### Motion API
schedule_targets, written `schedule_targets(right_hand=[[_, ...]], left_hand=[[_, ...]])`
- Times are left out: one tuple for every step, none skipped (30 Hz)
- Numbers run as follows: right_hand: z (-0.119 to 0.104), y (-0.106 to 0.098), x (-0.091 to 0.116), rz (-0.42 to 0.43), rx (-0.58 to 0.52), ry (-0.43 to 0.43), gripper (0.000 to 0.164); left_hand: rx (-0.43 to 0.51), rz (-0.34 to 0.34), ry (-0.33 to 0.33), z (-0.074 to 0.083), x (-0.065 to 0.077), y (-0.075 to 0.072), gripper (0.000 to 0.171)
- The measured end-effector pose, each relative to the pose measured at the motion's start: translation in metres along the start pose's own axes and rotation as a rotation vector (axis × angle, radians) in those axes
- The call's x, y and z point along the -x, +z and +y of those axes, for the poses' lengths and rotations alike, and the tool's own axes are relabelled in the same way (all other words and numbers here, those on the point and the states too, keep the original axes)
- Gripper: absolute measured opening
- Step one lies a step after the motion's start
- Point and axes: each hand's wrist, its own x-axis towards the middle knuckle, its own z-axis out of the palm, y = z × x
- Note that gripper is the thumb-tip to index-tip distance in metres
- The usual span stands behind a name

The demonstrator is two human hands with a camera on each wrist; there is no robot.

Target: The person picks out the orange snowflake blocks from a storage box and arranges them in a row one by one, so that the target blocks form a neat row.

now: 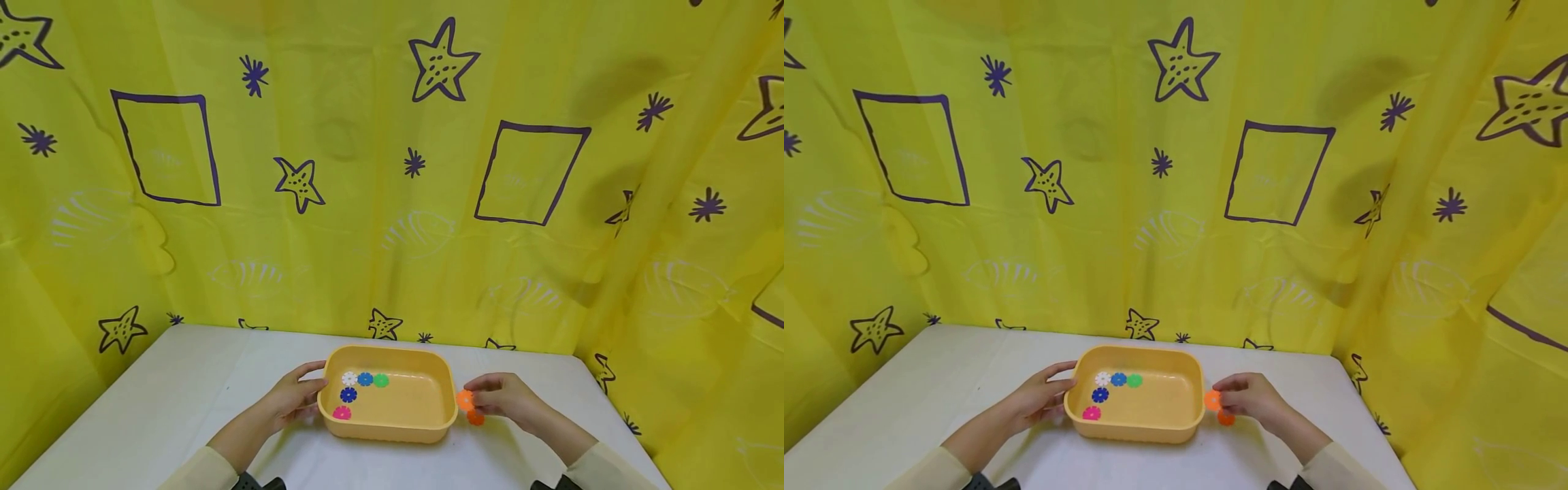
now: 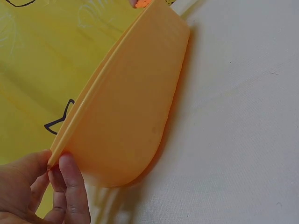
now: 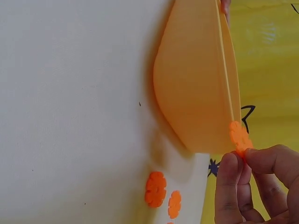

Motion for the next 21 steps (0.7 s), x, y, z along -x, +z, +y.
schedule_targets(right_hand=[[0.001, 0.0, 0.0, 0.005, -0.003, 0.001, 0.033], [0.001, 0.0, 0.001, 0.007, -0.003, 0.004, 0.034], [0.002, 0.0, 0.001, 0.009, -0.008, 0.007, 0.034], [0.003, 0.0, 0.002, 0.01, -0.014, 0.007, 0.035], [0.004, 0.0, 0.003, 0.009, -0.019, 0.009, 0.036], [0.005, -0.001, 0.003, 0.006, -0.027, 0.011, 0.036], [0.006, -0.002, 0.004, 0.004, -0.032, 0.011, 0.036], [0.008, -0.003, 0.004, 0.003, -0.037, 0.009, 0.037], [0.009, -0.005, 0.005, 0.004, -0.044, 0.011, 0.037], [0.01, -0.007, 0.005, 0.006, -0.047, 0.014, 0.038], [0.011, -0.009, 0.005, 0.009, -0.047, 0.019, 0.039], [0.012, -0.01, 0.005, 0.012, -0.046, 0.022, 0.039], [0.012, -0.012, 0.005, 0.018, -0.044, 0.026, 0.039], [0.012, -0.013, 0.005, 0.022, -0.04, 0.032, 0.04], [0.012, -0.014, 0.005, 0.027, -0.037, 0.039, 0.04], [0.013, -0.016, 0.005, 0.029, -0.035, 0.042, 0.04], [0.013, -0.017, 0.005, 0.032, -0.033, 0.045, 0.04], [0.014, -0.018, 0.005, 0.033, -0.033, 0.044, 0.039], [0.015, -0.019, 0.006, 0.037, -0.033, 0.047, 0.039], [0.016, -0.02, 0.006, 0.04, -0.035, 0.048, 0.039], [0.016, -0.021, 0.006, 0.044, -0.039, 0.052, 0.038]], left_hand=[[0.001, -0.001, 0.0, 0.0, 0.0, 0.0, 0.049], [0.001, -0.002, 0.0, -0.001, 0.001, 0.0, 0.049], [0.002, -0.002, 0.001, -0.001, 0.001, 0.0, 0.049], [0.003, -0.003, 0.001, -0.001, 0.001, 0.0, 0.049], [0.004, -0.005, -0.001, -0.002, 0.001, 0.0, 0.049], [0.005, -0.006, -0.002, -0.002, 0.002, 0.0, 0.049], [0.006, -0.008, -0.004, -0.002, 0.002, 0.0, 0.05], [0.003, -0.009, -0.003, -0.002, 0.002, 0.0, 0.05], [0.003, -0.009, -0.004, -0.002, 0.001, 0.0, 0.05], [0.003, -0.01, -0.006, -0.002, 0.001, 0.001, 0.051], [0.004, -0.01, -0.008, -0.001, 0.0, 0.001, 0.051], [0.005, -0.009, -0.009, -0.001, 0.0, 0.001, 0.051], [0.005, -0.01, -0.01, 0.0, -0.001, 0.001, 0.051], [0.006, -0.011, -0.011, 0.0, -0.001, 0.001, 0.051], [0.01, -0.011, -0.014, 0.0, -0.002, 0.001, 0.051], [0.013, -0.013, -0.017, 0.0, -0.002, 0.0, 0.051], [0.013, -0.014, -0.018, 0.0, -0.002, 0.0, 0.051], [0.015, -0.016, -0.019, 0.0, -0.003, -0.001, 0.051], [0.016, -0.017, -0.018, -0.001, -0.003, -0.001, 0.051], [0.018, -0.018, -0.017, -0.001, -0.003, -0.002, 0.051], [0.018, -0.018, -0.016, 0.0, -0.003, -0.002, 0.051]])
